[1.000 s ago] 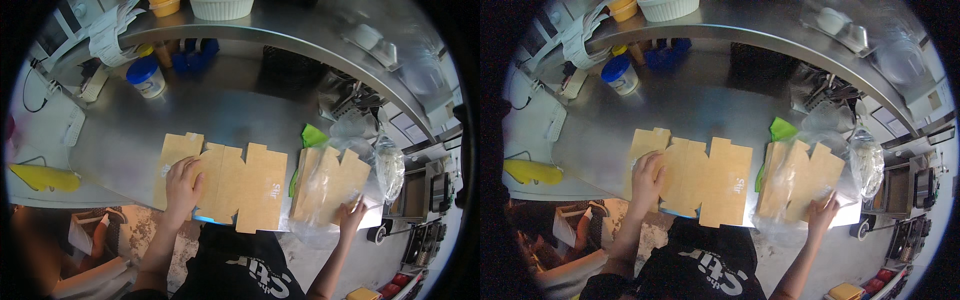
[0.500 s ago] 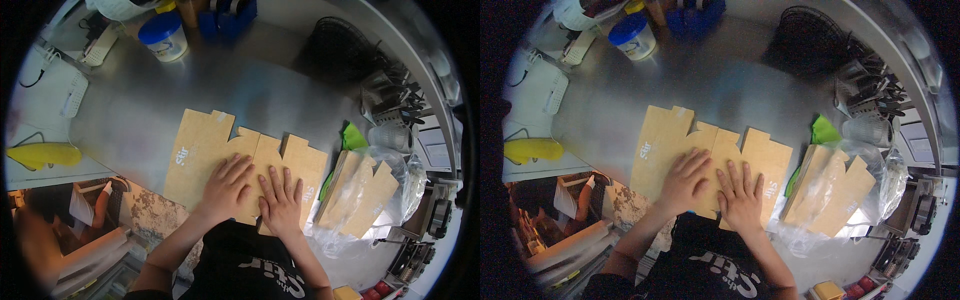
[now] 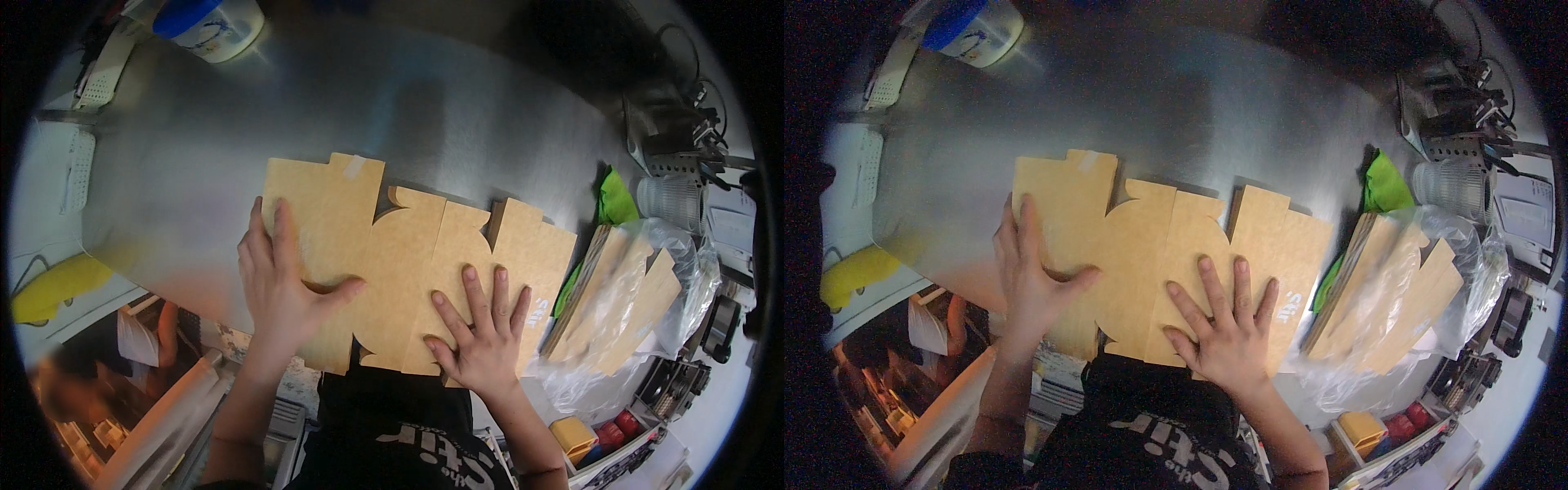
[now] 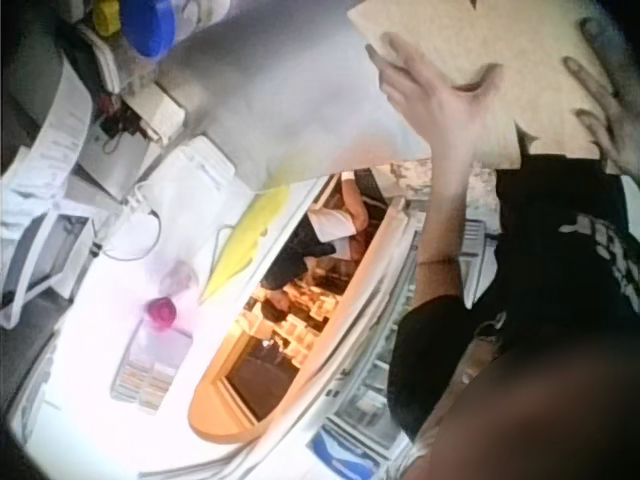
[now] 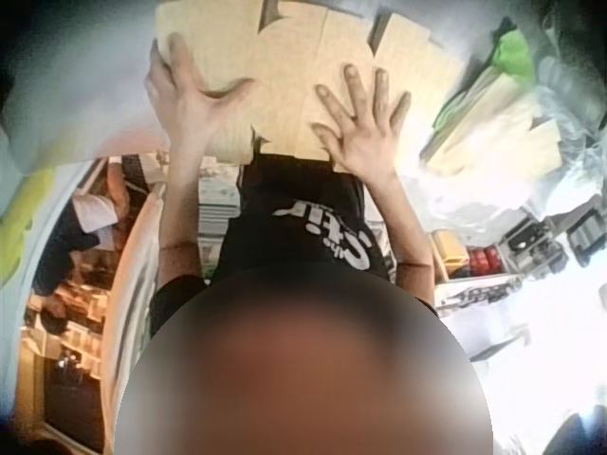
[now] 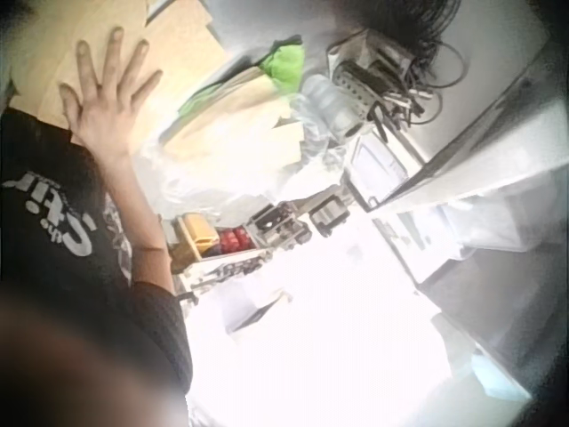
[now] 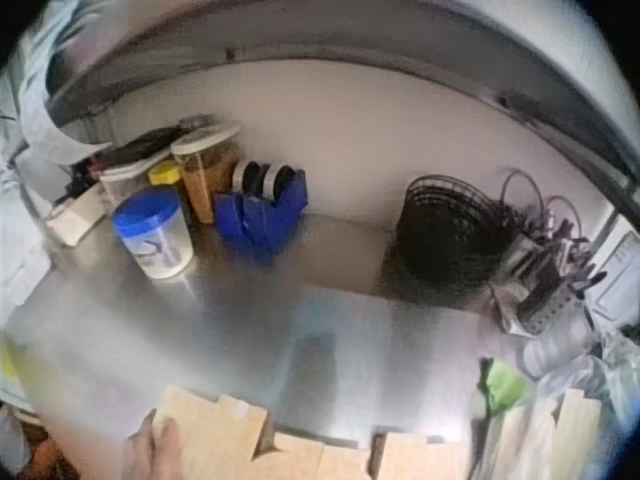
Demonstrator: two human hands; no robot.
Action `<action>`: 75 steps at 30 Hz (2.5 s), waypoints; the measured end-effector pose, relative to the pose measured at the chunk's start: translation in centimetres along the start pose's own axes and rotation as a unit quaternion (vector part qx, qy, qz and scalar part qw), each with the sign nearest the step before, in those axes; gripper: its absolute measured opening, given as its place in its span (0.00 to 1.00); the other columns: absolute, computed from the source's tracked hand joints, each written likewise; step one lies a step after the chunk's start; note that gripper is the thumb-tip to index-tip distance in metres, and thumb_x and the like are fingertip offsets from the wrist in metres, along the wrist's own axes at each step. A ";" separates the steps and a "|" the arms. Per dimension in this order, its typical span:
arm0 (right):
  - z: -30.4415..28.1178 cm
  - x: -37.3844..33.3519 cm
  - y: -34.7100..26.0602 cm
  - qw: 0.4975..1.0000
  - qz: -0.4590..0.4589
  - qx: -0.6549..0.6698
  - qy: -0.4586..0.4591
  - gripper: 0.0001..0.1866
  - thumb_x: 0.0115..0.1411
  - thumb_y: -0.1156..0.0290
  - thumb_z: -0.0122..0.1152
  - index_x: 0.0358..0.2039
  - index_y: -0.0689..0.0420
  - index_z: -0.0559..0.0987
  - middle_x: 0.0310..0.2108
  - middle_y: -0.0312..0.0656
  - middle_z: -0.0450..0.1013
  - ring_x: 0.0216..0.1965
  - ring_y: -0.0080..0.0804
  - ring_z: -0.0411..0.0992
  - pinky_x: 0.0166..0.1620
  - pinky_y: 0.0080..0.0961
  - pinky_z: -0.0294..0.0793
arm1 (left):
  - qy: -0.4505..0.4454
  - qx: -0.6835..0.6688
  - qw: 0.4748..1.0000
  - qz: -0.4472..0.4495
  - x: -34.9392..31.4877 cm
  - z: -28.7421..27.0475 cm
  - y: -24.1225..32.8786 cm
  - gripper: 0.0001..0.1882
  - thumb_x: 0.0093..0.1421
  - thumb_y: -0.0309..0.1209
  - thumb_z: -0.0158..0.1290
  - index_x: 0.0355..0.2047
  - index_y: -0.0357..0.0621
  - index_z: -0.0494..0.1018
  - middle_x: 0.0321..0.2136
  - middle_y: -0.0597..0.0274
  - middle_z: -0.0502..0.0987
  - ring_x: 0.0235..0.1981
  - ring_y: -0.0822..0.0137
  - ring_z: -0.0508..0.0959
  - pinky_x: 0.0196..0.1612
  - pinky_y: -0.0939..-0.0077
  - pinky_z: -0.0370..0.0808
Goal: The person assembles flat cardboard pieces into small boxes on a stainless steel counter. They fold the pieces, align edges, and stack completed units. A coworker is visible nearby also handling cardboard.
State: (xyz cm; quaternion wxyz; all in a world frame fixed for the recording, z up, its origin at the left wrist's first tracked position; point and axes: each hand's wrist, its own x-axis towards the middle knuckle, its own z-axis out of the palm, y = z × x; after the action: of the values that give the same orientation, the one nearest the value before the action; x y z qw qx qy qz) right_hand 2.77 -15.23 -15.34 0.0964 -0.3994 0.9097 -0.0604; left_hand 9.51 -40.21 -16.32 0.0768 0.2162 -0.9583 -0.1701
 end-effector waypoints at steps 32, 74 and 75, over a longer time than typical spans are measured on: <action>0.4 0.3 -0.3 0.992 0.008 0.076 0.098 0.21 0.53 0.49 0.58 0.49 0.31 0.75 0.63 0.31 0.58 0.65 0.55 0.52 0.60 0.73 0.38 | -0.117 -0.070 0.952 0.274 -0.9 1.2 4.2 0.14 0.50 0.50 0.59 0.32 0.58 0.79 0.58 0.60 0.67 0.65 0.49 0.57 0.66 0.42 0.37; -0.1 1.1 -0.1 0.995 -0.049 0.065 0.051 0.29 0.56 0.60 0.50 0.60 0.46 0.67 0.65 0.32 0.57 0.66 0.33 0.52 0.67 0.49 0.41 | -0.143 -0.079 0.940 0.301 -0.2 1.2 4.4 0.33 0.51 0.53 0.57 0.51 0.43 0.69 0.62 0.52 0.58 0.64 0.53 0.59 0.62 0.45 0.53; -0.2 1.1 -0.1 0.994 -0.049 0.076 0.053 0.28 0.56 0.61 0.49 0.59 0.47 0.68 0.64 0.34 0.58 0.66 0.35 0.53 0.67 0.49 0.41 | -0.147 -0.057 0.939 0.306 -0.2 1.2 4.5 0.33 0.51 0.53 0.58 0.50 0.44 0.70 0.62 0.53 0.59 0.63 0.53 0.59 0.62 0.46 0.55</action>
State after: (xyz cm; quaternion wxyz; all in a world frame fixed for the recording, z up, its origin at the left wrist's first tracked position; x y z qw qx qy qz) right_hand 2.06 -16.12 -15.30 0.0747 -0.4314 0.8856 -0.1553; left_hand 7.63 -35.96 -15.77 -0.0040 -0.1197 -0.9675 -0.2229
